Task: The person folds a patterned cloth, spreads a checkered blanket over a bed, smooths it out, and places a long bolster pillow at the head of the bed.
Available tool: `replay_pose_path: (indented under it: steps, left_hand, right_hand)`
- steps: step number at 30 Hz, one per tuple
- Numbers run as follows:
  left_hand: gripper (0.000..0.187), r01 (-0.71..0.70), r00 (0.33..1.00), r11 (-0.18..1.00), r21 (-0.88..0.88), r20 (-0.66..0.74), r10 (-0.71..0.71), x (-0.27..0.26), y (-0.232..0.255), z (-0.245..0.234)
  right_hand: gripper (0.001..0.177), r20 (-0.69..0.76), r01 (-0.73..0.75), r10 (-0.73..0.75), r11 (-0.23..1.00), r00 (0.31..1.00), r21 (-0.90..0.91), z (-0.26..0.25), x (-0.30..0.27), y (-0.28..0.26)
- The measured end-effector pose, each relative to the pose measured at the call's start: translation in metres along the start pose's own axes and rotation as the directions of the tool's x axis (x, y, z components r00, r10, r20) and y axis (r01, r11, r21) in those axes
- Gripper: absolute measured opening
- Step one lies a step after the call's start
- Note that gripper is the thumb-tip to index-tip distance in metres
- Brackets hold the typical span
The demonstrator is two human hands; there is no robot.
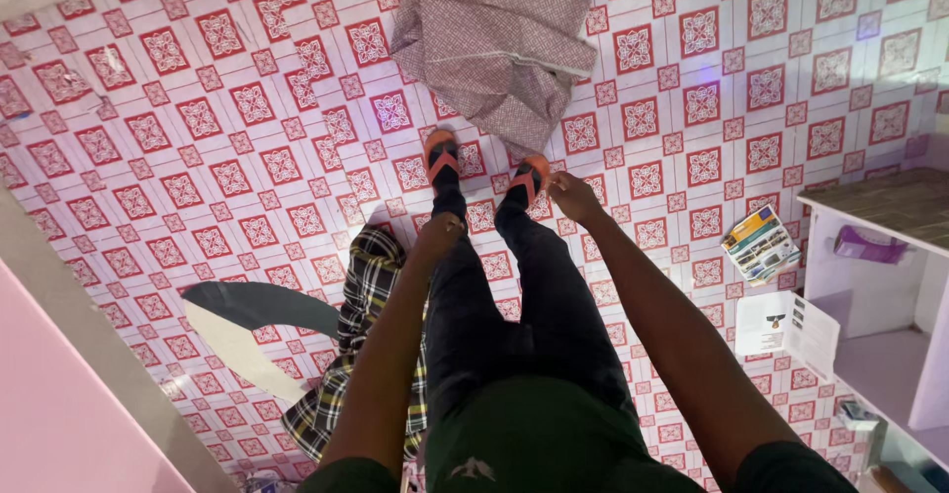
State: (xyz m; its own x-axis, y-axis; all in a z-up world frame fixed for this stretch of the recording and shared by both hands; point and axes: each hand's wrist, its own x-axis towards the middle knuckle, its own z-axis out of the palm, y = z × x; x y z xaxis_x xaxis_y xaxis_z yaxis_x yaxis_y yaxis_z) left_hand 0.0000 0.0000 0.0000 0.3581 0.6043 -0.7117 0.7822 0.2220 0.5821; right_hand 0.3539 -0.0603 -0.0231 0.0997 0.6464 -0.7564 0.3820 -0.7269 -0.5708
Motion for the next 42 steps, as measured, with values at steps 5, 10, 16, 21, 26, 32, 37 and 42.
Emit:
replay_pose_path:
  steps: [5, 10, 16, 21, 26, 32, 37, 42]
  left_hand:
    - [0.028, -0.206, 0.977, 0.97, -0.128, -0.089, 0.196, 0.077, -0.013, 0.038]
    - [0.023, -0.001, 1.0, 0.964, -0.266, -0.016, -0.003, 0.131, -0.039, 0.076]
    - [0.02, -0.02, 1.0, 0.969, -0.247, 0.018, 0.025, 0.177, -0.057, 0.081]
    - [0.018, -0.188, 0.977, 0.978, -0.088, -0.116, 0.177, 0.209, -0.04, 0.068]
    - [0.02, -0.055, 0.993, 0.995, -0.089, 0.096, 0.063, 0.21, -0.034, 0.071]
    - [0.017, -0.267, 0.956, 0.964, 0.004, -0.128, 0.266, 0.198, -0.061, 0.072]
    - [0.021, -0.124, 0.934, 0.959, -0.255, -0.356, 0.026, 0.162, -0.043, 0.025]
    - [0.075, -0.179, 0.83, 0.982, -0.061, -0.545, 0.118, 0.149, 0.036, -0.063]
  right_hand:
    - [0.036, -0.123, 0.239, -0.272, 0.943, 0.954, -0.233, 0.051, 0.052, 0.009]
    - [0.04, -0.204, 0.334, -0.421, 0.873, 0.884, -0.356, 0.097, 0.125, 0.019]
    - [0.059, -0.128, 0.103, -0.175, 0.893, 0.976, -0.438, 0.122, 0.242, 0.037]
    - [0.07, -0.112, 0.011, -0.087, 0.832, 0.99, -0.554, 0.137, 0.343, 0.061]
    - [0.028, -0.244, -0.028, -0.094, 0.891, 0.965, -0.453, 0.136, 0.345, 0.057]
    - [0.013, -0.49, 0.269, -0.395, 0.912, 0.777, -0.309, 0.065, 0.24, -0.012]
    - [0.014, -0.548, 0.324, -0.421, 0.907, 0.723, -0.269, -0.018, 0.088, -0.094]
    - [0.014, -0.629, 0.35, -0.384, 0.918, 0.676, -0.185, -0.104, -0.07, -0.145]
